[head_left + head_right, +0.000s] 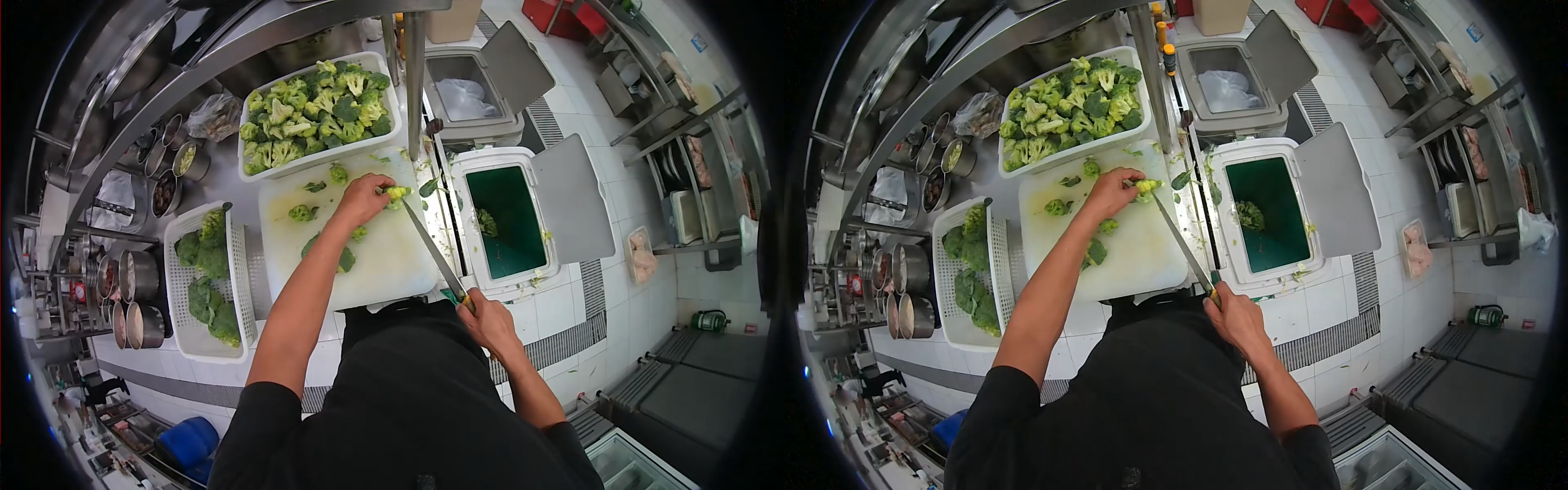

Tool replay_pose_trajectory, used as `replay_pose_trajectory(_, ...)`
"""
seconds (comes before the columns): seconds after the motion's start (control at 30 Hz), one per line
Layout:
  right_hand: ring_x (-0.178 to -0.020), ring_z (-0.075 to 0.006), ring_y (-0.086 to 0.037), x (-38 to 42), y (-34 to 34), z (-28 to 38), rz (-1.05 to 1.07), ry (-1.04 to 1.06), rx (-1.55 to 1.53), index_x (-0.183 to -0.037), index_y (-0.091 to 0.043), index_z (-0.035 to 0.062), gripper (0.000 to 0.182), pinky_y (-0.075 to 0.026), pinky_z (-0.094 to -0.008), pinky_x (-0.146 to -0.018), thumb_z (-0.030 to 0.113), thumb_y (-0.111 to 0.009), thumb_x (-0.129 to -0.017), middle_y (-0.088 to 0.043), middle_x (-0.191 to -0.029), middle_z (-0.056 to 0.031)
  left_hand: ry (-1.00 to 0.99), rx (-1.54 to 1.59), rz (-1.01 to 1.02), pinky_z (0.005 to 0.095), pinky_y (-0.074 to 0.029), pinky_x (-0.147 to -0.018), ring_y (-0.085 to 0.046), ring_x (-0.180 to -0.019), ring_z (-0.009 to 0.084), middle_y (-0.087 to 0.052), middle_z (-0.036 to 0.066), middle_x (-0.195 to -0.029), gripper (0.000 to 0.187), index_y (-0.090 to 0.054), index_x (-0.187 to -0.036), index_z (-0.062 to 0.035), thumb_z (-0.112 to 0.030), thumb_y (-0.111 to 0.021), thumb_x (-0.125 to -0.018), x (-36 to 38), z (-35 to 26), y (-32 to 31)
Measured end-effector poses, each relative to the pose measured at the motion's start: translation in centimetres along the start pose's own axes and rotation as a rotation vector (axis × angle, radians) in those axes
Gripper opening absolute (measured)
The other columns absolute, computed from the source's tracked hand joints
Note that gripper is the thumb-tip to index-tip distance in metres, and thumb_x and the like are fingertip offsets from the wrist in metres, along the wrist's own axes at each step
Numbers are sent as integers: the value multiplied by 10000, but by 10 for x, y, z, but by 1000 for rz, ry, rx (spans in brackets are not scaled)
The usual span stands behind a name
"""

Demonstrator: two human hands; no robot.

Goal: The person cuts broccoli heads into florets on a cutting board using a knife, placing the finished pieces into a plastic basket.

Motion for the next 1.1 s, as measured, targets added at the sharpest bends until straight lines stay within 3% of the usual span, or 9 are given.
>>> replay_pose_trajectory(0.33,-812,-495,-687,-19,-2,7,-16,16,133,-1071,-530,31,296,-517,-604,-744,321,-568,-1028,-709,-831,-268,-35,-85,-3,352,-563,-866,-689,-912,231,-689,109,-1103,370,-749,-1211,-54,-102,-691,-849,1,-4,-5)
replay_pose_trajectory(0.43,-812,-491,-690,-15,9,8,-26,32,136,-1073,-535,34,291,-521,-598,-743,319,-571,-1026,-713,-838,-259,-64,-89,27,341,-557,-877,-682,-933,225,-664,98,-1095,348,-740,-1191,-43,-51,-666,-851,3,0,2)
replay_pose_trajectory(0.5,-813,-492,-689,-6,25,11,-23,25,130,-1070,-542,35,291,-520,-595,-741,320,-574,-1023,-714,-838,-255,-121,70,-10,330,-551,-876,-674,-941,218,-646,91,-1098,321,-719,-1156,-27,14,-637,-847,5,8,4)
replay_pose_trajectory(0.6,-816,-486,-689,6,35,14,95,-23,97,-1058,-562,39,288,-516,-589,-734,323,-584,-1014,-713,-835,-251,-135,104,-3,319,-546,-879,-666,-947,213,-640,90,-1111,311,-695,-1132,-17,59,-615,-842,9,14,5)
replay_pose_trajectory(0.93,-757,-458,-700,-18,30,20,1,162,242,-1030,-558,43,258,-538,-563,-707,295,-605,-998,-706,-756,-220,-120,58,42,329,-544,-878,-662,-940,217,-647,93,-1110,306,-688,-1128,-27,53,-618,-841,8,8,6)
replay_pose_trajectory(1.1,-717,-423,-714,-46,8,16,-40,229,352,-1033,-538,34,240,-556,-553,-655,258,-610,-989,-710,-740,-203,-79,-1,61,339,-554,-838,-670,-887,207,-693,90,-1070,286,-695,-1148,-38,-54,-698,-862,6,0,7)
Point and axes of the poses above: each hand's wrist, its own x-axis away from the middle knuckle, its own y-axis out of the back of the hand, z = x × y, the point moved 3 cm from there along -x, towards the middle knuckle
